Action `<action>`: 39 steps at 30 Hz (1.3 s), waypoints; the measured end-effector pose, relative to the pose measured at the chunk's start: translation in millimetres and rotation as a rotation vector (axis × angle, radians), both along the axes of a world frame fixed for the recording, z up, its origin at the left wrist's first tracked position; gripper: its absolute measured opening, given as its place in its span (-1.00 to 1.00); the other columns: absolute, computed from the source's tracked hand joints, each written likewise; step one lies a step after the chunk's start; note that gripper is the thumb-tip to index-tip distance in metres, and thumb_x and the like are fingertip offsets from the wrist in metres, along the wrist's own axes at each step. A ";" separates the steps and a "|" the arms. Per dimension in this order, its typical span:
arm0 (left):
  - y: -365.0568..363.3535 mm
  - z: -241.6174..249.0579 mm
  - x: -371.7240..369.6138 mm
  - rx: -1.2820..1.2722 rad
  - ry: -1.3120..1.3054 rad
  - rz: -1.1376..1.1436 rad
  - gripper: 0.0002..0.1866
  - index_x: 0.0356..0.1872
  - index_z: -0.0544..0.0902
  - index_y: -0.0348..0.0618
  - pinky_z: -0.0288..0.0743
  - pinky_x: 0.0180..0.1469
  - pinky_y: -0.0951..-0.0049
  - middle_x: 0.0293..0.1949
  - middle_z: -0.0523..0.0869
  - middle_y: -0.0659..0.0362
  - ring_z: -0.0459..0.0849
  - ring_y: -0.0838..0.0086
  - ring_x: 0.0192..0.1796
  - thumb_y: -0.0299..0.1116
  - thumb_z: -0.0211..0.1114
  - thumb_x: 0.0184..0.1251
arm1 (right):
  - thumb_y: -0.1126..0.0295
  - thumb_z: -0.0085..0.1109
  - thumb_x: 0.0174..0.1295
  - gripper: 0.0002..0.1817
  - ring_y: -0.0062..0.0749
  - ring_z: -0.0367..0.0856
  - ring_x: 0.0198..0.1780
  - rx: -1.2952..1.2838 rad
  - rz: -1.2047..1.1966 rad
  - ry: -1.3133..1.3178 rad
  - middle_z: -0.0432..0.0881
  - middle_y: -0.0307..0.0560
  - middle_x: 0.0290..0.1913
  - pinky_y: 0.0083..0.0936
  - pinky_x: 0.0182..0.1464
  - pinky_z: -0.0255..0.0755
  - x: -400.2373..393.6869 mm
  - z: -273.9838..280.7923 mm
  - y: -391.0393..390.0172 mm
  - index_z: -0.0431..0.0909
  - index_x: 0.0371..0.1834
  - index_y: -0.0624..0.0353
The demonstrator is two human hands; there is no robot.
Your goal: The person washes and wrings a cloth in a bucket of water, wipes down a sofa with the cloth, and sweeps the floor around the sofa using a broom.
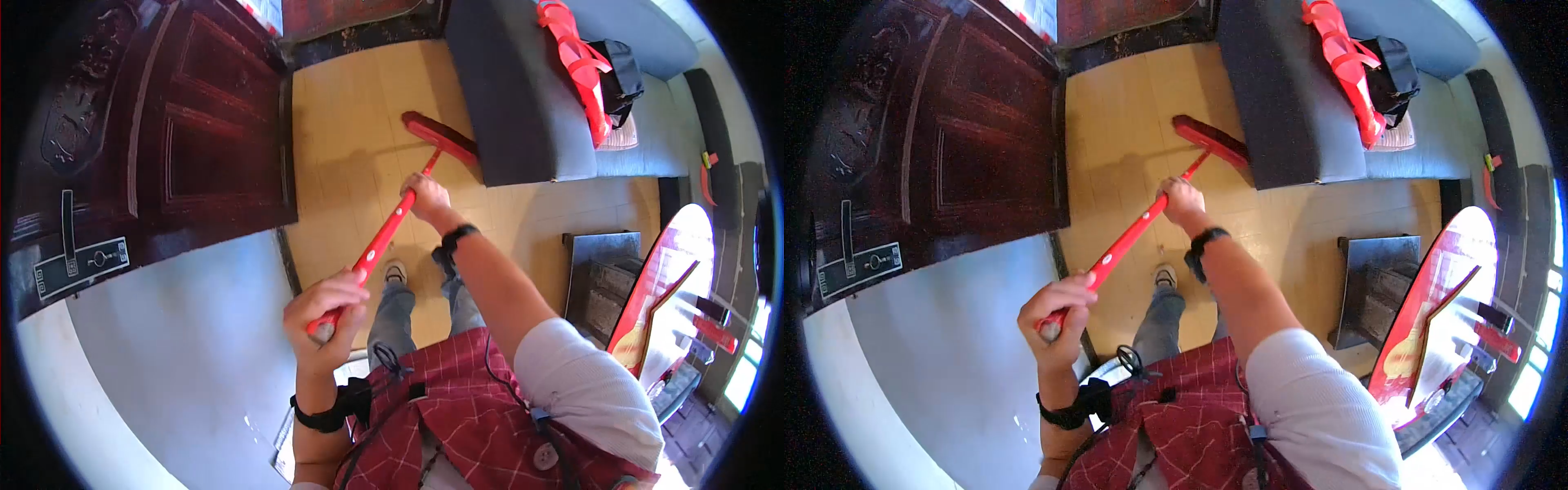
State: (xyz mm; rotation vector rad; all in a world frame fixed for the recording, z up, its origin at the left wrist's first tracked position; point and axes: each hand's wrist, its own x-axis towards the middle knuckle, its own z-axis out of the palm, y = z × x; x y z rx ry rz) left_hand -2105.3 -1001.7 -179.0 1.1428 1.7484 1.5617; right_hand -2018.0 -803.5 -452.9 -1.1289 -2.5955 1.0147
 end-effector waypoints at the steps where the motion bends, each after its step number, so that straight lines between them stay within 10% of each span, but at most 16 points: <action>1: -4.1 10.5 9.3 -0.066 -0.026 0.023 -0.97 -0.45 0.58 -0.28 0.44 0.15 0.14 -0.39 0.70 0.03 0.69 0.23 -0.17 -0.60 0.25 0.07 | 0.33 0.14 0.05 -0.94 -0.18 0.61 -0.17 -0.042 -0.036 -0.018 0.57 -0.25 -0.26 -0.24 -0.19 0.53 17.9 -1.0 -15.6 0.57 -0.40 -0.12; 13: -30.6 149.4 102.9 -0.059 0.118 0.143 -0.89 -0.63 0.58 -0.19 0.61 -0.23 0.17 -0.60 0.67 0.06 0.72 0.14 -0.45 -0.50 0.36 -0.26 | 0.30 0.16 0.01 -0.85 -0.21 0.63 -0.15 -0.245 0.604 -0.166 0.58 -0.18 -0.22 -0.21 -0.21 0.52 92.4 121.2 -75.4 0.56 -0.32 -0.03; 24: -47.0 -14.9 148.7 -0.058 -0.037 0.528 -0.83 -0.36 0.58 -0.28 0.41 0.17 0.15 -0.31 0.67 0.05 0.66 0.15 -0.04 -0.71 0.30 0.01 | 0.35 0.13 0.03 -0.85 -0.05 0.59 -0.10 0.004 0.819 -0.074 0.56 -0.05 -0.22 -0.18 -0.15 0.53 -14.2 -13.1 4.1 0.54 -0.33 0.10; 30: -156.6 49.2 233.3 -0.259 -0.070 0.931 -0.93 -0.50 0.55 -0.33 0.46 0.05 0.18 -0.42 0.66 0.05 0.66 0.26 -0.23 -0.65 0.27 -0.01 | 0.31 0.20 -0.03 -0.77 -0.03 0.56 -0.08 -0.076 1.024 -0.003 0.53 0.00 -0.19 -0.13 -0.13 0.51 80.1 -38.5 -181.7 0.50 -0.31 0.13; 39: -287.1 152.3 398.0 -0.241 -0.065 1.281 -0.84 -0.55 0.52 -0.29 0.47 -0.03 0.23 -0.52 0.64 0.08 0.66 0.31 -0.34 -0.47 0.32 0.08 | 0.27 0.17 0.02 -0.87 -0.03 0.60 -0.21 -0.334 1.456 -0.154 0.61 -0.02 -0.32 -0.11 -0.29 0.43 249.9 78.0 -390.0 0.54 -0.45 0.06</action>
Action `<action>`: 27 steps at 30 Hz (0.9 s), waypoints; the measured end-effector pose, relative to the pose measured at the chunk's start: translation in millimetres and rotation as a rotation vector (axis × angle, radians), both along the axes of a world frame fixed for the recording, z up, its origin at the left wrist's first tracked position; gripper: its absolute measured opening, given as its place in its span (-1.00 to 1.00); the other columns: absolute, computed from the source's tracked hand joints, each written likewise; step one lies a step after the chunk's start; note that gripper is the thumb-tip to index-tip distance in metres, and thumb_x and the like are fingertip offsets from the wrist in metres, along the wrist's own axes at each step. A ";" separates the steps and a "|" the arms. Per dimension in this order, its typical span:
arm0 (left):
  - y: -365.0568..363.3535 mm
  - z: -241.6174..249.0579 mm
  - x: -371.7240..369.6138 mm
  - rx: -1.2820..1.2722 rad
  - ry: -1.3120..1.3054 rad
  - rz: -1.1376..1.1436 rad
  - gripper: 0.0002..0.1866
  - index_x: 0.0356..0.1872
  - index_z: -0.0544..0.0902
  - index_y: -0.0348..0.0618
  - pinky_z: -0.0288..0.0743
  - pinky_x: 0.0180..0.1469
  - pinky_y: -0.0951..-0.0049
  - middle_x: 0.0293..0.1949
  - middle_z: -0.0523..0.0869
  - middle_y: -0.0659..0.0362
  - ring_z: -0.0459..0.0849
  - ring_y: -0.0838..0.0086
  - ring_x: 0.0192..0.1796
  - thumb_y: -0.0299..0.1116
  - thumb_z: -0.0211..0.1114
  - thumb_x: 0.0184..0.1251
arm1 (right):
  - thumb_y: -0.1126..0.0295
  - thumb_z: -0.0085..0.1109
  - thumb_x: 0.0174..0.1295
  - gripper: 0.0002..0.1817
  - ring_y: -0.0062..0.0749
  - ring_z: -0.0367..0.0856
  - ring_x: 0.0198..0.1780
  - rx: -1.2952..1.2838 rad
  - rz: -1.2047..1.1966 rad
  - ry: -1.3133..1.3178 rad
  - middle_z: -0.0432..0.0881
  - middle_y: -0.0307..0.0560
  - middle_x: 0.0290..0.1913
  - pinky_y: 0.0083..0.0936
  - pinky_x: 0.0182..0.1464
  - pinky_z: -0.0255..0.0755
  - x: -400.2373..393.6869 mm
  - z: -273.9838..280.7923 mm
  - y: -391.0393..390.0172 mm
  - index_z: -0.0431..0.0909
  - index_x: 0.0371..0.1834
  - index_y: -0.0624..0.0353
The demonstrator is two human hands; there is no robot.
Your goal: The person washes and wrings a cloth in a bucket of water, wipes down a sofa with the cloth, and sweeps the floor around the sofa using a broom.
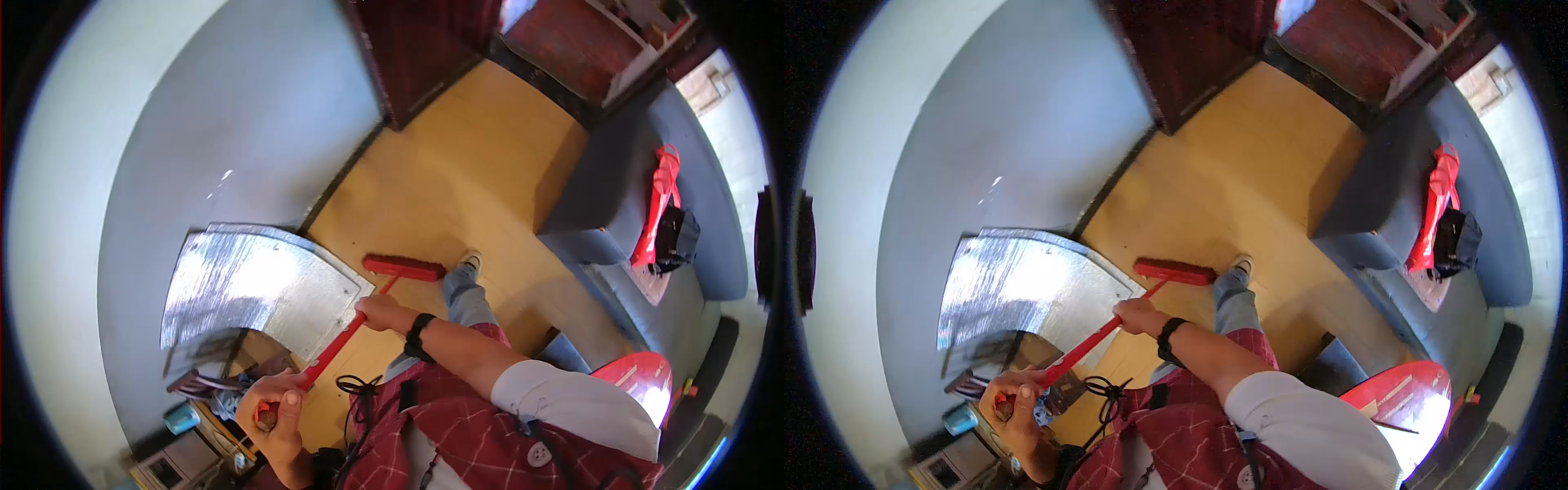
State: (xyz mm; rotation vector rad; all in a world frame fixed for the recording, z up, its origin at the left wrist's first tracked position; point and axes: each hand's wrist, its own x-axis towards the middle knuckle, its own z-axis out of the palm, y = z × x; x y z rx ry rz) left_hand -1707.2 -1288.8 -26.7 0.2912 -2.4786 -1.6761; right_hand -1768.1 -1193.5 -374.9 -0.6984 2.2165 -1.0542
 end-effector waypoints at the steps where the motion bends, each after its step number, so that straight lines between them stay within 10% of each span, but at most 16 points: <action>1: -6.4 6.1 14.9 0.017 0.011 0.074 -0.83 -0.55 0.51 -0.28 0.46 -0.03 0.23 -0.53 0.63 0.09 0.65 0.32 -0.35 -0.45 0.32 0.09 | 0.27 0.17 0.02 -0.87 -0.03 0.60 -0.21 0.002 0.032 0.022 0.61 -0.02 -0.32 -0.11 -0.29 0.43 4.4 13.9 -4.3 0.54 -0.45 0.06; 8: -43.4 18.7 54.9 0.164 0.241 0.097 -0.82 -0.54 0.53 -0.26 0.47 -0.02 0.19 -0.54 0.63 0.09 0.67 0.26 -0.33 -0.42 0.35 0.07 | 0.30 0.22 -0.04 -0.86 -0.06 0.60 -0.22 0.107 0.215 0.196 0.62 -0.07 -0.35 -0.15 -0.28 0.44 -6.8 74.6 2.8 0.57 -0.39 0.01; 20: 12.1 -152.9 -153.3 0.256 0.193 -0.098 -0.91 -0.43 0.55 -0.25 0.43 0.14 0.16 -0.32 0.66 0.09 0.65 0.24 -0.06 -0.64 0.28 0.14 | 0.27 0.18 -0.01 -0.86 0.01 0.59 -0.22 0.085 -0.191 0.289 0.61 0.02 -0.34 -0.15 -0.25 0.49 -297.4 -69.6 86.1 0.59 -0.49 0.10; 27: -27.9 -161.0 -162.3 0.156 0.101 0.225 -0.95 -0.45 0.54 -0.28 0.41 0.12 0.13 -0.36 0.65 0.07 0.64 0.24 -0.15 -0.61 0.24 0.16 | 0.33 0.11 0.05 -0.86 0.02 0.62 -0.21 0.301 -0.069 0.288 0.63 0.05 -0.28 -0.12 -0.23 0.52 -300.0 -97.4 0.0 0.61 -0.46 0.13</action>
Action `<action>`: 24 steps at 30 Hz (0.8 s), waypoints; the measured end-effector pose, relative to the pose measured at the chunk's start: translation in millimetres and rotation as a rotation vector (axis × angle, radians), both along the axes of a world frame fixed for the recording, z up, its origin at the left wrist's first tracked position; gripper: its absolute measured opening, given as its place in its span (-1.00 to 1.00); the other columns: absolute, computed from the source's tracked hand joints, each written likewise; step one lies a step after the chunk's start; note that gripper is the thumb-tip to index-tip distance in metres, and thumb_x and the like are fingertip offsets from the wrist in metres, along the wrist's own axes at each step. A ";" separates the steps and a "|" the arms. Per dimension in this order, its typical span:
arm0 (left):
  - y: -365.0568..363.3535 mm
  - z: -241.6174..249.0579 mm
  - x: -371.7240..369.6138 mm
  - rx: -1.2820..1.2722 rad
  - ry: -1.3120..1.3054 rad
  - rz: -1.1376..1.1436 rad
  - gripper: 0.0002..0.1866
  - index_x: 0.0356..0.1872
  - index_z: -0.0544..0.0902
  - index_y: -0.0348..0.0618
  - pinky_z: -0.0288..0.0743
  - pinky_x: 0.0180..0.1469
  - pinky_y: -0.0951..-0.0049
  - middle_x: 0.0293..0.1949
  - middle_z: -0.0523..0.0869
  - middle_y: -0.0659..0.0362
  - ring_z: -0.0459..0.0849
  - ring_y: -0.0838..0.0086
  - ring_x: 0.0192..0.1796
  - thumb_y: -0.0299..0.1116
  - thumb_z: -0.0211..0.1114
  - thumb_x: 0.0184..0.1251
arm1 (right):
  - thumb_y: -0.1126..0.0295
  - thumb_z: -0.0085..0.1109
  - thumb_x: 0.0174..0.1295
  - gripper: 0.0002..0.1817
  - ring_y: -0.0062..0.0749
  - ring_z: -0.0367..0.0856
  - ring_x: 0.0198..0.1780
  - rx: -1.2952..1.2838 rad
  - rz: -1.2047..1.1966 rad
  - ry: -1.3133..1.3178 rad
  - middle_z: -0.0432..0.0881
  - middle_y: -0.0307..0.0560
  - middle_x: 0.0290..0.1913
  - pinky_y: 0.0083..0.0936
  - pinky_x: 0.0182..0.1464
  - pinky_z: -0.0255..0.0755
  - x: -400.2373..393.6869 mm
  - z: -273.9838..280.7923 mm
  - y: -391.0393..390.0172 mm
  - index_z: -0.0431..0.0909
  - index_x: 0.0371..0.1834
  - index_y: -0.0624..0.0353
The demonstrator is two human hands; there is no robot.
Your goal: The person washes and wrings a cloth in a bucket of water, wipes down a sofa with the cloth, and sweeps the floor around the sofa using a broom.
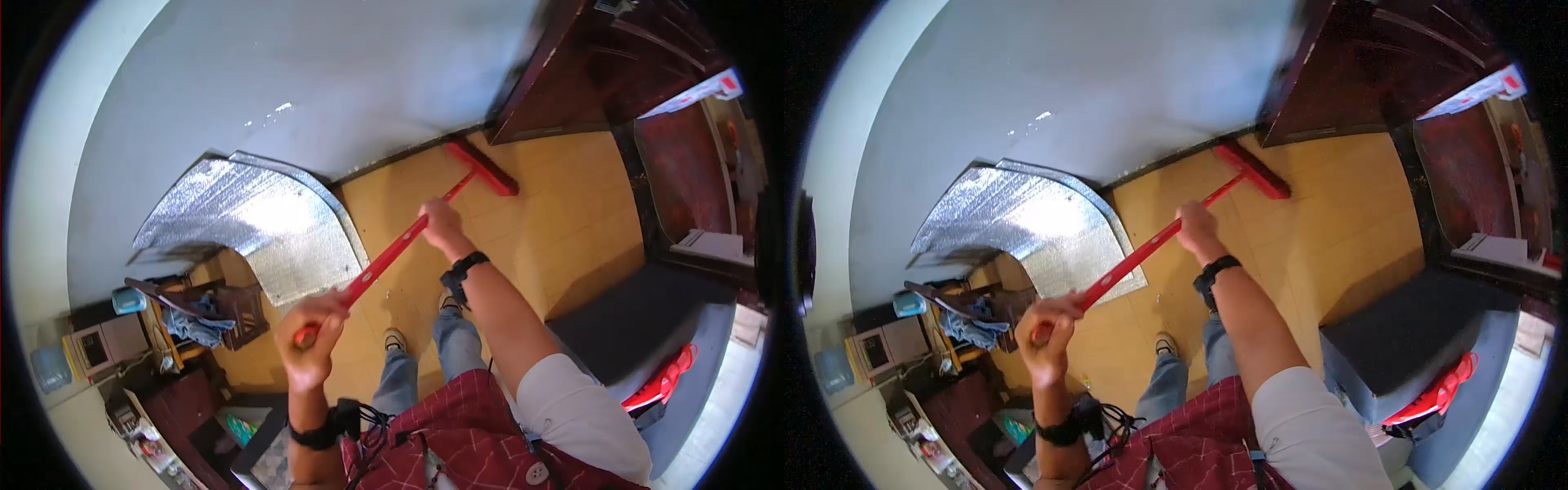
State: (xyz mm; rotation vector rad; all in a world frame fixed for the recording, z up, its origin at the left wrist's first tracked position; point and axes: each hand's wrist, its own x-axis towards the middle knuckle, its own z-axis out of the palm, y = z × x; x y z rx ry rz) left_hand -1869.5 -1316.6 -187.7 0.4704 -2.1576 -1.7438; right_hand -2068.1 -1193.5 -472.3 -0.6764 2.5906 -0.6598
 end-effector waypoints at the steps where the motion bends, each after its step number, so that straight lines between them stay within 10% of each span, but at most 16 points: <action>1: 3.8 10.3 14.8 -0.005 -0.048 0.030 -0.94 -0.47 0.53 -0.28 0.40 0.13 0.09 -0.39 0.65 0.06 0.64 0.24 -0.16 -0.60 0.23 0.15 | 0.34 0.11 0.05 -0.86 0.01 0.62 -0.20 -0.016 0.030 -0.034 0.62 0.05 -0.25 -0.12 -0.22 0.53 19.9 5.7 -8.8 0.61 -0.45 0.13; 12: 28.3 154.8 137.4 0.036 -0.228 0.596 -0.88 -0.51 0.53 -0.29 0.49 -0.06 0.28 -0.45 0.65 0.04 0.67 0.29 -0.25 -0.52 0.29 0.16 | 0.29 0.14 0.07 -0.90 -0.07 0.61 -0.18 -0.117 0.636 -0.341 0.61 -0.04 -0.30 -0.18 -0.21 0.47 219.8 91.0 -35.6 0.58 -0.44 0.04; 18: 10.6 183.1 215.2 -0.038 -0.089 0.319 -0.86 -0.52 0.59 -0.30 0.53 -0.07 0.28 -0.46 0.67 0.05 0.70 0.23 -0.28 -0.48 0.40 0.06 | 0.23 0.25 0.01 -0.86 -0.09 0.63 -0.35 -0.197 0.899 -0.391 0.62 -0.04 -0.45 -0.20 -0.34 0.45 242.7 166.0 -38.1 0.59 -0.49 0.03; 24: -14.1 177.6 348.2 0.025 0.002 0.500 -0.84 -0.52 0.56 -0.25 0.54 -0.22 0.32 -0.47 0.66 0.08 0.69 0.26 -0.32 -0.48 0.38 0.12 | 0.38 0.20 -0.02 -0.93 -0.07 0.60 -0.35 -0.135 1.044 -0.347 0.60 -0.05 -0.46 -0.25 -0.34 0.45 322.5 180.4 -71.2 0.54 -0.55 0.09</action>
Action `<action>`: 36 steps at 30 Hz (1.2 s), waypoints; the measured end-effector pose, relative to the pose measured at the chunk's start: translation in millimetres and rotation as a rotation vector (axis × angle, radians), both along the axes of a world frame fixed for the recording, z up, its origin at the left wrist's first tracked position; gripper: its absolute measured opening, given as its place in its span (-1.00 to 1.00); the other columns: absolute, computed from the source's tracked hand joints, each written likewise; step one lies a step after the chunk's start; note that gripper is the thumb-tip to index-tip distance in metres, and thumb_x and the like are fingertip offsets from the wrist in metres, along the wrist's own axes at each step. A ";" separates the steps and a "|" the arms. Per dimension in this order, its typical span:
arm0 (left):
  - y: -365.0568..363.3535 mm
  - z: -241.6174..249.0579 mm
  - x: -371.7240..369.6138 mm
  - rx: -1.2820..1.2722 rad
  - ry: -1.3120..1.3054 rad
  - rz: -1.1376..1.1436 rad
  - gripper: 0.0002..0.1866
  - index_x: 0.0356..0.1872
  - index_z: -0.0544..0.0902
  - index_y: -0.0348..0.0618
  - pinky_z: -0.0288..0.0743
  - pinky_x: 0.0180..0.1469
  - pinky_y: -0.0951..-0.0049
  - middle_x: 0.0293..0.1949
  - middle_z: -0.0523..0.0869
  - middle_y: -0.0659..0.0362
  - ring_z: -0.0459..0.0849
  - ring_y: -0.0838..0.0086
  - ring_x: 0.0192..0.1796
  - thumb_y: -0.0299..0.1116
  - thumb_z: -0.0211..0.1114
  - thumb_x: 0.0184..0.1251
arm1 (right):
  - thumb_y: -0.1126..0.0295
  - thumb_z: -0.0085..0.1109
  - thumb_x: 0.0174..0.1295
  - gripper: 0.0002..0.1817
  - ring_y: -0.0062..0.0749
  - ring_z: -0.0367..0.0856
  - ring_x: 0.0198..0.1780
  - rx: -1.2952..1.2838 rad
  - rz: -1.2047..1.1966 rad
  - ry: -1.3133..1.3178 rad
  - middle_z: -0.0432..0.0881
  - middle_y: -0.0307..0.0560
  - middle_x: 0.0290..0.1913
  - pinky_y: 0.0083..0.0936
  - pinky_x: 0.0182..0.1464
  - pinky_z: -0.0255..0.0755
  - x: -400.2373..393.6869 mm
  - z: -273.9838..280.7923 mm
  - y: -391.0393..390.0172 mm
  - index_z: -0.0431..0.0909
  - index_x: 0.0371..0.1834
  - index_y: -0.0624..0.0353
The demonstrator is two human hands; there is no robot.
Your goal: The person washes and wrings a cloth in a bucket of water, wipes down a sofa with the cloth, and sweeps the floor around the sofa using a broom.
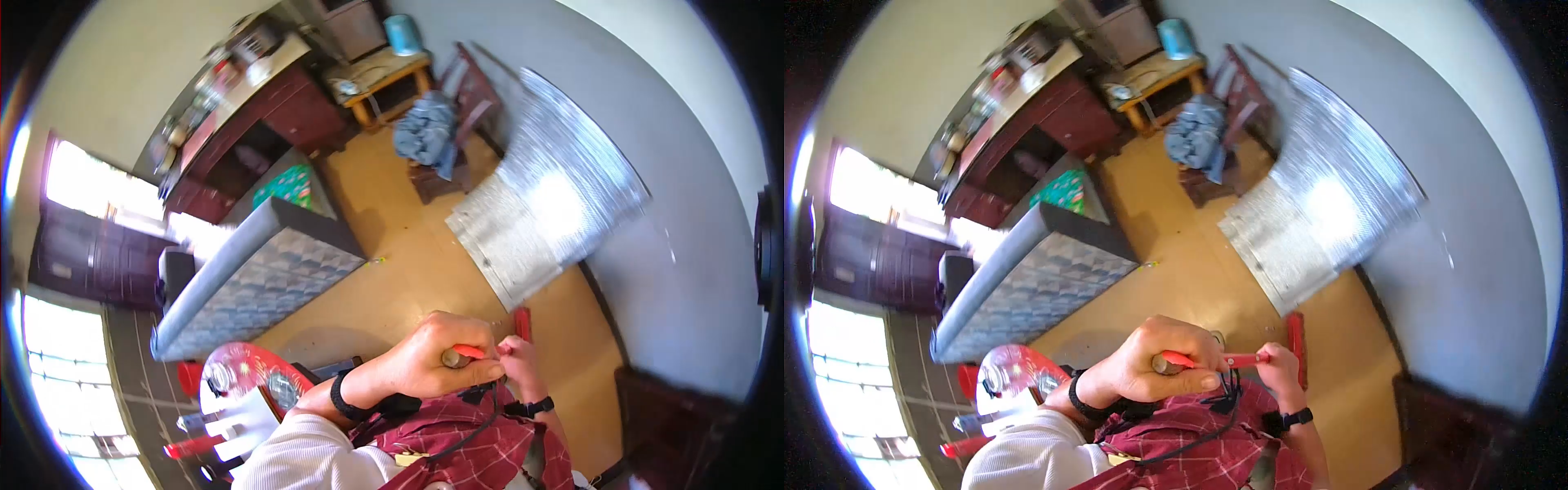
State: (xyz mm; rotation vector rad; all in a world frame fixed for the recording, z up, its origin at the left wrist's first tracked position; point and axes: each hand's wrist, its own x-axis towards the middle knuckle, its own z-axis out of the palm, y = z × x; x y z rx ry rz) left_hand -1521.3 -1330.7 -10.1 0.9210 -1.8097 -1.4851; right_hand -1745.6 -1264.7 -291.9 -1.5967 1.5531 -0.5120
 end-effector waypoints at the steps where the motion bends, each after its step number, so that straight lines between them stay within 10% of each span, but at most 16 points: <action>1: -4.5 -0.6 22.8 -0.002 0.012 0.030 -0.83 -0.53 0.55 -0.25 0.53 -0.24 0.32 -0.48 0.65 0.08 0.69 0.25 -0.33 -0.47 0.39 0.12 | 0.37 0.20 -0.03 -0.92 -0.05 0.59 -0.36 -0.025 0.084 0.070 0.59 -0.06 -0.46 -0.24 -0.33 0.44 16.0 12.1 -15.6 0.53 -0.54 0.09; 10: 32.8 22.5 191.2 -0.203 0.173 0.476 -0.77 -0.57 0.54 -0.19 0.50 -0.32 0.34 -0.54 0.62 0.10 0.65 0.27 -0.42 -0.41 0.47 0.03 | 0.25 0.29 -0.08 -0.80 -0.01 0.59 -0.38 0.160 0.663 -0.472 0.57 -0.02 -0.51 -0.23 -0.37 0.42 194.0 -1.4 -105.0 0.52 -0.56 0.10; 18: 54.5 29.9 248.0 -0.418 0.225 0.834 -0.75 -0.54 0.55 -0.14 0.47 -0.34 0.38 -0.55 0.59 0.17 0.63 0.30 -0.43 -0.32 0.50 -0.02 | 0.32 0.25 -0.15 -0.80 0.03 0.53 -0.43 -0.049 1.177 -0.305 0.50 0.03 -0.55 -0.19 -0.41 0.38 307.3 53.2 -169.4 0.40 -0.62 0.11; 27: 12.9 11.0 303.8 -0.248 -0.181 1.253 -0.50 0.05 0.53 -0.33 0.49 0.05 0.37 -0.13 0.67 0.03 0.66 0.32 -0.02 -0.42 0.43 0.04 | 0.38 0.20 -0.06 -0.83 0.10 0.54 -0.43 -0.353 1.164 -0.008 0.51 0.09 -0.56 -0.11 -0.42 0.37 382.4 46.1 -280.7 0.40 -0.63 0.15; 29: 5.9 -3.5 322.8 -0.099 -0.208 1.385 -0.55 0.06 0.53 -0.34 0.51 0.04 0.41 -0.09 0.67 0.07 0.65 0.41 -0.04 -0.53 0.36 0.08 | 0.35 0.23 -0.07 -0.84 0.11 0.55 -0.41 -0.355 1.165 -0.102 0.53 0.12 -0.53 -0.12 -0.43 0.38 388.0 35.0 -321.3 0.46 -0.59 0.15; 31: 4.2 -9.3 342.6 0.004 -0.326 1.480 -0.59 0.05 0.54 -0.30 0.51 0.02 0.43 -0.12 0.68 0.12 0.65 0.46 -0.05 -0.54 0.31 0.12 | 0.23 0.25 0.08 -0.78 -0.34 0.57 -0.47 -0.236 1.063 -0.031 0.57 -0.12 -0.56 -0.36 -0.41 0.41 391.8 -0.7 -367.0 0.50 -0.56 0.08; 36: 22.7 -26.5 378.6 0.162 -0.244 1.695 -0.70 -0.06 0.58 -0.33 0.53 -0.08 0.49 -0.23 0.73 0.08 0.69 0.49 -0.13 -0.53 0.30 0.15 | 0.29 0.27 0.02 -0.83 -0.19 0.62 -0.37 -0.178 0.838 0.134 0.59 -0.03 -0.50 -0.31 -0.31 0.45 437.8 14.5 -435.0 0.52 -0.52 0.12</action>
